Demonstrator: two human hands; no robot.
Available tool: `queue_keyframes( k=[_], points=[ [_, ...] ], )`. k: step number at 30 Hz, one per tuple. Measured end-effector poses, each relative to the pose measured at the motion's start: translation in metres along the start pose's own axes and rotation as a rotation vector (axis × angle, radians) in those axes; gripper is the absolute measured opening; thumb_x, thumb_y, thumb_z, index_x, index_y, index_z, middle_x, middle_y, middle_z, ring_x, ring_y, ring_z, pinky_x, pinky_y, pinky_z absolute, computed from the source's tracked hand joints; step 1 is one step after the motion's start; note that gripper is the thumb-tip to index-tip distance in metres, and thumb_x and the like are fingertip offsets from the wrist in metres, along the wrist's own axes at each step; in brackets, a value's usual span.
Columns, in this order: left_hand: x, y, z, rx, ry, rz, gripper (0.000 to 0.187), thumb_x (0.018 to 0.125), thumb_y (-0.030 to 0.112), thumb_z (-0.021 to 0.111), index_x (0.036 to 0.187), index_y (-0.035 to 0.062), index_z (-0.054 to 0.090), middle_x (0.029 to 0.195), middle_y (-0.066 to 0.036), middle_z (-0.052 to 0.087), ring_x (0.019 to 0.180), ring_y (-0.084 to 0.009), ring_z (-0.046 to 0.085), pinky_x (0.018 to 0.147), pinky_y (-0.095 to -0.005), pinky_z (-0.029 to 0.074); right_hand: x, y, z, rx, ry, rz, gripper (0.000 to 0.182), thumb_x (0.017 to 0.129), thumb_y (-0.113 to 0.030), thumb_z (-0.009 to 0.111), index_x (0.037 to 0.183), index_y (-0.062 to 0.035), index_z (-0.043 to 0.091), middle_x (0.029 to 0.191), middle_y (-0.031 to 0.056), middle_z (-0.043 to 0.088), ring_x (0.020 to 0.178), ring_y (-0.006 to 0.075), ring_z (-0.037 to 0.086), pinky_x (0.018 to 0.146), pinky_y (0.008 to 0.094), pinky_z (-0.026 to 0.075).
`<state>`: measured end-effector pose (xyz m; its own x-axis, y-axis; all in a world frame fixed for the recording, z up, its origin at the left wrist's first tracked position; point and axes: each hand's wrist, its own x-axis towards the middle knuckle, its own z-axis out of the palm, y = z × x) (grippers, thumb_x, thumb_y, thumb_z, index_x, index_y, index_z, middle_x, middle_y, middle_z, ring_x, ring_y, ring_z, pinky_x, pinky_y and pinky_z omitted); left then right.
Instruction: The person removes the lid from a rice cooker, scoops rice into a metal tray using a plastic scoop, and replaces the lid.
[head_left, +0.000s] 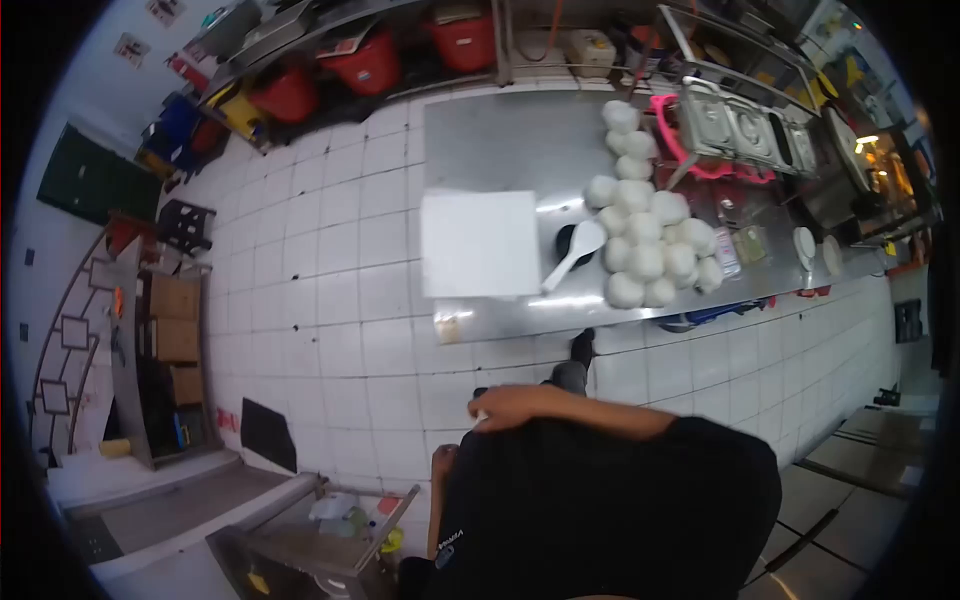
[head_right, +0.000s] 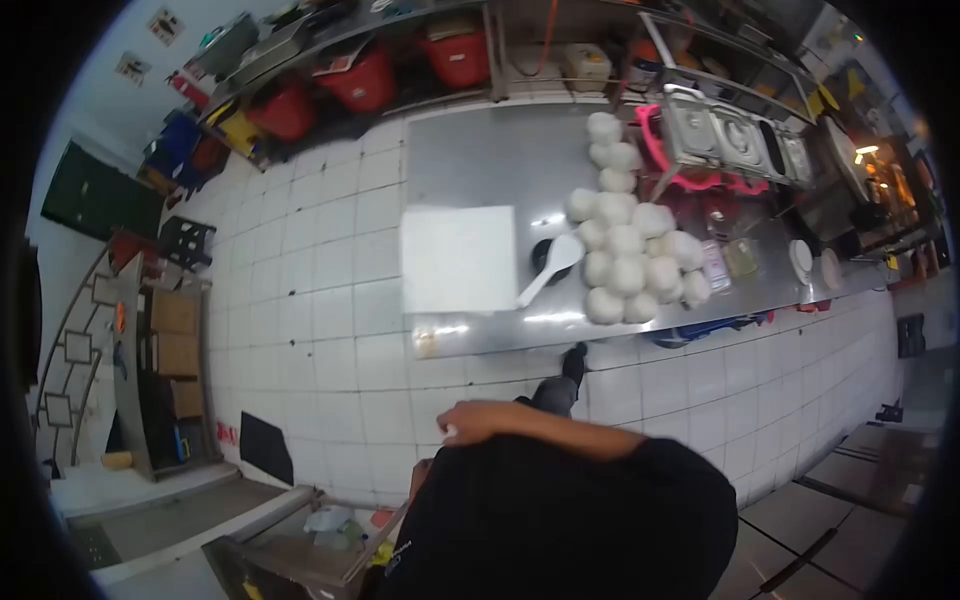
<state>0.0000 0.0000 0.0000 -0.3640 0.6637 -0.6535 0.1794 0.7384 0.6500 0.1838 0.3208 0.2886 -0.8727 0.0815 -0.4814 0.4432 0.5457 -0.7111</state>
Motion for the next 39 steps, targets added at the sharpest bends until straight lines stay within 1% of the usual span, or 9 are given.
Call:
queue_keyframes(
  k=[11, 21, 22, 28, 33, 35, 37, 38, 39],
  points=[
    [0.075, 0.174, -0.291, -0.345, 0.326, 0.247, 0.022, 0.087, 0.020, 0.066, 0.087, -0.0006, 0.060, 0.076, -0.007, 0.064, 0.074, -0.0138, 0.060, 0.070, -0.0272, 0.047, 0.222, -0.054, -0.040, -0.131, 0.195, 0.072, 0.028, 0.083, -0.023, 0.052, 0.089, 0.0016, 0.064, 0.098, 0.0218, 0.065, 0.095, 0.0395, 0.062, 0.082, 0.0476, 0.049],
    [0.176, -0.136, -0.406, 0.150, 0.045, -0.342, 0.039, 0.078, 0.044, 0.056, 0.074, 0.0074, 0.069, 0.080, -0.017, 0.067, 0.079, -0.0313, 0.066, 0.071, -0.0445, 0.050, 0.480, -0.111, -0.089, -0.177, -0.080, 0.084, 0.027, 0.083, -0.029, 0.056, 0.099, -0.0095, 0.067, 0.099, 0.0167, 0.066, 0.096, 0.0368, 0.062, 0.083, 0.0468, 0.048],
    [0.156, -0.119, -0.418, 0.729, 0.078, 0.222, 0.037, 0.078, 0.044, 0.057, 0.079, 0.0085, 0.069, 0.088, -0.018, 0.068, 0.084, -0.0361, 0.065, 0.071, -0.0465, 0.050, 0.506, -0.138, -0.119, -0.197, -0.047, 0.063, 0.027, 0.084, -0.028, 0.055, 0.100, -0.0090, 0.065, 0.099, 0.0175, 0.066, 0.095, 0.0365, 0.062, 0.083, 0.0465, 0.049],
    [0.233, -0.114, -0.490, 0.680, 0.026, 0.240, 0.037, 0.079, 0.043, 0.056, 0.083, 0.0086, 0.069, 0.089, -0.017, 0.068, 0.084, -0.0366, 0.065, 0.072, -0.0457, 0.050, 0.634, -0.242, -0.303, 0.116, 0.138, -0.198, 0.027, 0.087, -0.028, 0.055, 0.098, -0.0044, 0.062, 0.084, 0.0181, 0.067, 0.090, 0.0326, 0.064, 0.077, 0.0424, 0.050],
    [0.315, -0.108, -0.592, 0.675, -0.071, 0.155, 0.037, 0.080, 0.043, 0.055, 0.088, 0.0087, 0.068, 0.091, -0.017, 0.068, 0.083, -0.0372, 0.065, 0.074, -0.0449, 0.051, 0.798, -0.118, -0.349, 0.355, 0.555, 0.045, 0.029, 0.089, -0.031, 0.055, 0.092, -0.0036, 0.063, 0.077, 0.0126, 0.066, 0.072, 0.0297, 0.064, 0.068, 0.0380, 0.050],
    [0.407, -0.060, -0.637, 0.636, -0.108, 0.160, 0.037, 0.080, 0.042, 0.055, 0.090, 0.0087, 0.068, 0.092, -0.017, 0.069, 0.083, -0.0374, 0.065, 0.074, -0.0446, 0.051, 0.859, 0.061, -0.283, -0.215, 0.648, 0.210, 0.038, 0.087, -0.039, 0.048, 0.082, -0.0056, 0.066, 0.086, 0.0172, 0.067, 0.084, 0.0311, 0.065, 0.076, 0.0439, 0.050],
    [0.473, -0.012, -0.710, -0.400, 0.183, -0.303, 0.036, 0.082, 0.037, 0.053, 0.094, 0.0064, 0.067, 0.090, -0.013, 0.070, 0.075, -0.0255, 0.069, 0.076, -0.0415, 0.054, 0.851, 0.163, -0.242, -0.181, 0.243, 0.513, 0.053, 0.085, -0.049, 0.050, 0.107, -0.0015, 0.061, 0.113, 0.0208, 0.062, 0.113, 0.0350, 0.055, 0.100, 0.0435, 0.039],
    [0.513, 0.019, -0.757, -0.188, 0.143, -0.272, 0.032, 0.084, 0.034, 0.052, 0.090, 0.0072, 0.067, 0.087, -0.011, 0.070, 0.072, -0.0201, 0.069, 0.075, -0.0402, 0.054, 0.801, 0.151, -0.257, 0.085, -0.075, 0.884, 0.044, 0.080, -0.046, 0.058, 0.076, -0.0036, 0.068, 0.085, 0.0175, 0.069, 0.083, 0.0289, 0.067, 0.076, 0.0414, 0.052],
    [0.559, 0.034, -0.805, 0.347, -0.035, -0.001, 0.030, 0.083, 0.035, 0.053, 0.087, 0.0097, 0.069, 0.086, -0.010, 0.070, 0.074, -0.0244, 0.068, 0.079, -0.0383, 0.053, 0.729, 0.128, -0.268, 0.118, 0.306, 0.016, 0.037, 0.079, -0.039, 0.061, 0.061, -0.0062, 0.065, 0.069, 0.0163, 0.065, 0.061, 0.0271, 0.064, 0.057, 0.0421, 0.050]
  ],
)
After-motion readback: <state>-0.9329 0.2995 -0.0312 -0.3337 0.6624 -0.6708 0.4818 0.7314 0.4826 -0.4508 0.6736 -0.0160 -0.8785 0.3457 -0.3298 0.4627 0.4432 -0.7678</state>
